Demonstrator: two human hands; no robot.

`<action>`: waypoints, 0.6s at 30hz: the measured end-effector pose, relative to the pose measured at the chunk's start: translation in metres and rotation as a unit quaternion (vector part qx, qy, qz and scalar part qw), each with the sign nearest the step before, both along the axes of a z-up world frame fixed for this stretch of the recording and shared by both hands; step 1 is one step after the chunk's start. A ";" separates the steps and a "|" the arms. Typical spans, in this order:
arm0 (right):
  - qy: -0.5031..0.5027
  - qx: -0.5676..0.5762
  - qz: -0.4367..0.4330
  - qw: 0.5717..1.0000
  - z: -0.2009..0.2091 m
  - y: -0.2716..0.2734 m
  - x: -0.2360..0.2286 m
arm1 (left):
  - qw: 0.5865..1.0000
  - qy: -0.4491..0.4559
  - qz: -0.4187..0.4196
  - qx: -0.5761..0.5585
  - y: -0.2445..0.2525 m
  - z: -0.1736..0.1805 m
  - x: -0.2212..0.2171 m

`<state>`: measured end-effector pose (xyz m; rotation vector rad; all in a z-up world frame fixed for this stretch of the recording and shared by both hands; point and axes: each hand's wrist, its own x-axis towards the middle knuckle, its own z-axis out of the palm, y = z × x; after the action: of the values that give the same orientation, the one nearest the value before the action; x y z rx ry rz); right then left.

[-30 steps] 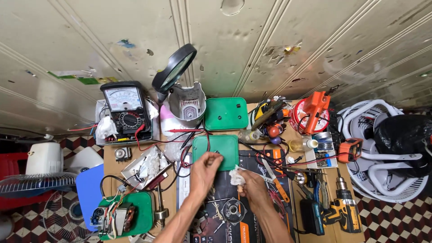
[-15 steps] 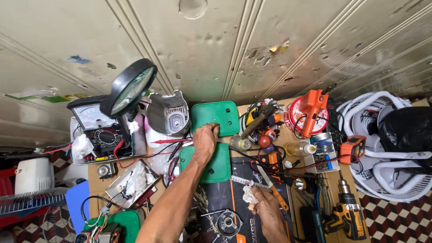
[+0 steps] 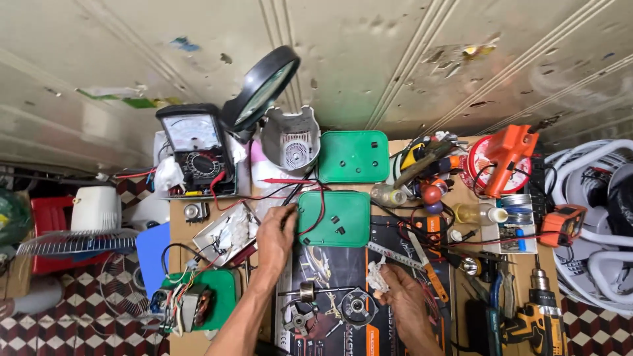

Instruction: The person cleans small electrical components, including a motor rotor and a fan hub, using a white cloth. They wipe the parts thoroughly, handling them one at a time on a cluttered workbench.

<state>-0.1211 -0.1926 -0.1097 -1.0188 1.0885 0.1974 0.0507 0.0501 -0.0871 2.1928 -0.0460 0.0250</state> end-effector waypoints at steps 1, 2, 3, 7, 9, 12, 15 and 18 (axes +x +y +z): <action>-0.001 0.000 0.003 1.000 0.003 0.004 0.001 | 1.000 -0.001 0.003 0.000 -0.001 0.000 -0.001; -0.003 0.005 0.012 1.000 0.007 0.008 0.002 | 1.000 0.008 -0.005 0.012 -0.003 0.001 -0.001; -0.006 0.010 0.018 1.000 0.010 0.012 0.003 | 0.999 0.016 -0.016 0.024 -0.005 0.001 0.000; -0.021 0.019 0.017 0.999 0.014 0.018 0.001 | 0.996 -0.001 -0.049 0.076 -0.001 -0.014 0.004; -0.013 0.016 0.024 0.999 0.020 0.019 0.001 | 0.997 -0.002 -0.044 0.066 -0.001 -0.017 0.006; -0.032 0.020 0.030 0.999 0.012 0.018 -0.002 | 0.996 0.022 -0.050 0.073 -0.002 -0.008 0.010; -0.038 0.009 0.025 0.999 0.008 0.019 0.005 | 0.997 0.024 -0.044 0.051 -0.002 -0.014 0.013; -0.037 -0.087 0.038 0.995 0.060 0.030 0.036 | 0.912 0.315 0.068 -0.256 -0.012 -0.017 0.004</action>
<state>-0.0851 -0.1624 -0.0495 -1.2151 1.0133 0.1270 0.0545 0.0378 -0.1041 1.5876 0.4304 -0.5338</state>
